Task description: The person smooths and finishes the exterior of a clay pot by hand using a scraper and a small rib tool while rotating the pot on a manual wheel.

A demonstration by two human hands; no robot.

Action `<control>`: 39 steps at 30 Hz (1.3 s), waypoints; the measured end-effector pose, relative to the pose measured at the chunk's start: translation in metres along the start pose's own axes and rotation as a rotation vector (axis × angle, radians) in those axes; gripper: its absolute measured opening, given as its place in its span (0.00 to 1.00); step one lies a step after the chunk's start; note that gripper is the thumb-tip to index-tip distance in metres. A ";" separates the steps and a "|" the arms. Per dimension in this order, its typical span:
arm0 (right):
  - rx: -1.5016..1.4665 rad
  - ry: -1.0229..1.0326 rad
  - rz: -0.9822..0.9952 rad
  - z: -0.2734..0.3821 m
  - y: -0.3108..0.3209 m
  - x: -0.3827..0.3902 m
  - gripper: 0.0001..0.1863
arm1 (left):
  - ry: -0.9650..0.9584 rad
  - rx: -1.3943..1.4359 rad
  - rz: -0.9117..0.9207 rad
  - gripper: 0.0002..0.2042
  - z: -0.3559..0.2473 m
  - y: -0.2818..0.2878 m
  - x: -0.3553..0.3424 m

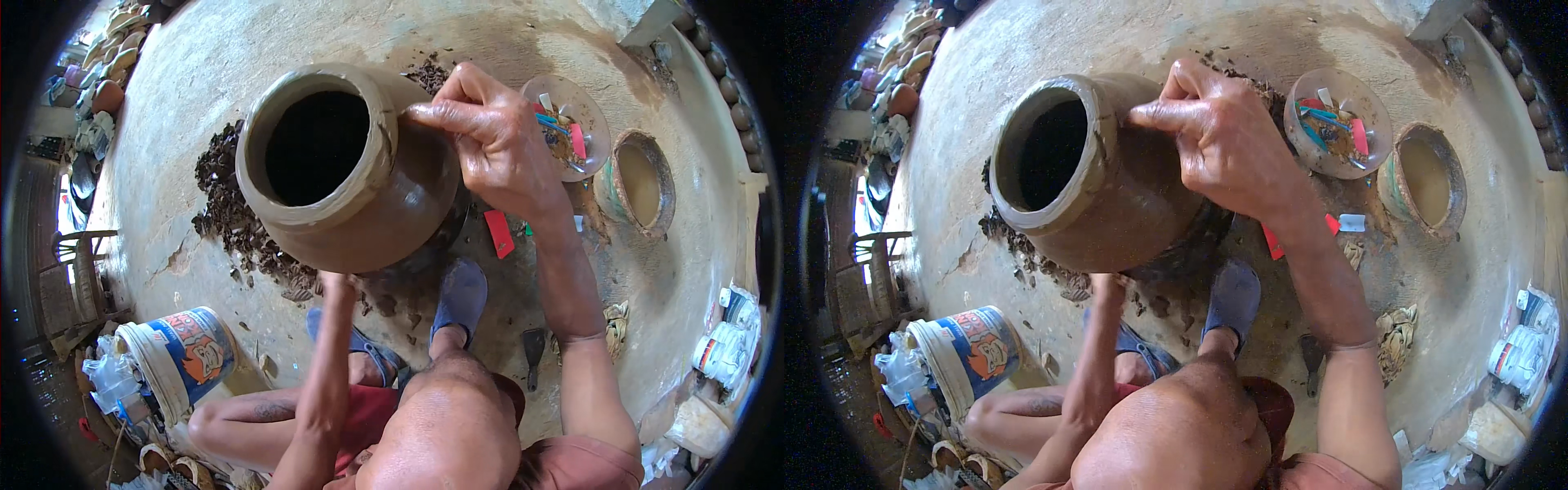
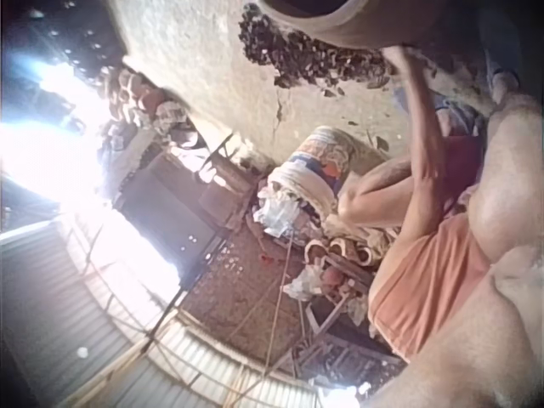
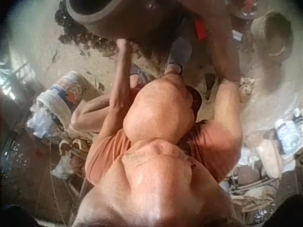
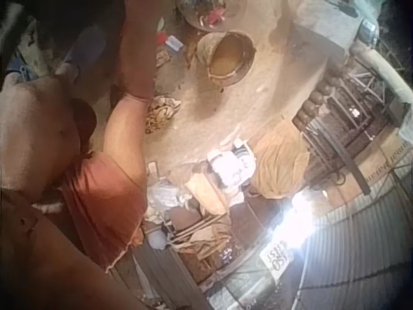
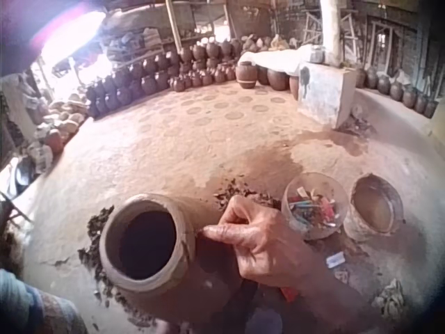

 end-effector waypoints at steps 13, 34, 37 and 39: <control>-0.068 -0.034 -0.002 0.008 -0.001 0.015 0.21 | -0.147 -0.119 -0.011 0.28 -0.016 0.022 -0.033; 0.116 -0.103 -0.105 0.045 -0.013 0.034 0.23 | -0.093 -0.017 -0.164 0.26 -0.020 0.000 -0.020; 0.122 -0.095 -0.110 0.055 -0.014 0.035 0.22 | -0.182 0.025 -0.116 0.32 -0.015 0.000 -0.035; 0.133 -0.084 -0.097 0.066 -0.019 0.037 0.23 | -0.278 -0.048 -0.172 0.36 -0.015 0.010 -0.040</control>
Point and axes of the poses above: each hand's wrist, its own x-axis away from the middle knuckle, its own y-axis out of the back of the hand, z = x × y, the point moved 4 cm from there along -x, towards the middle knuckle
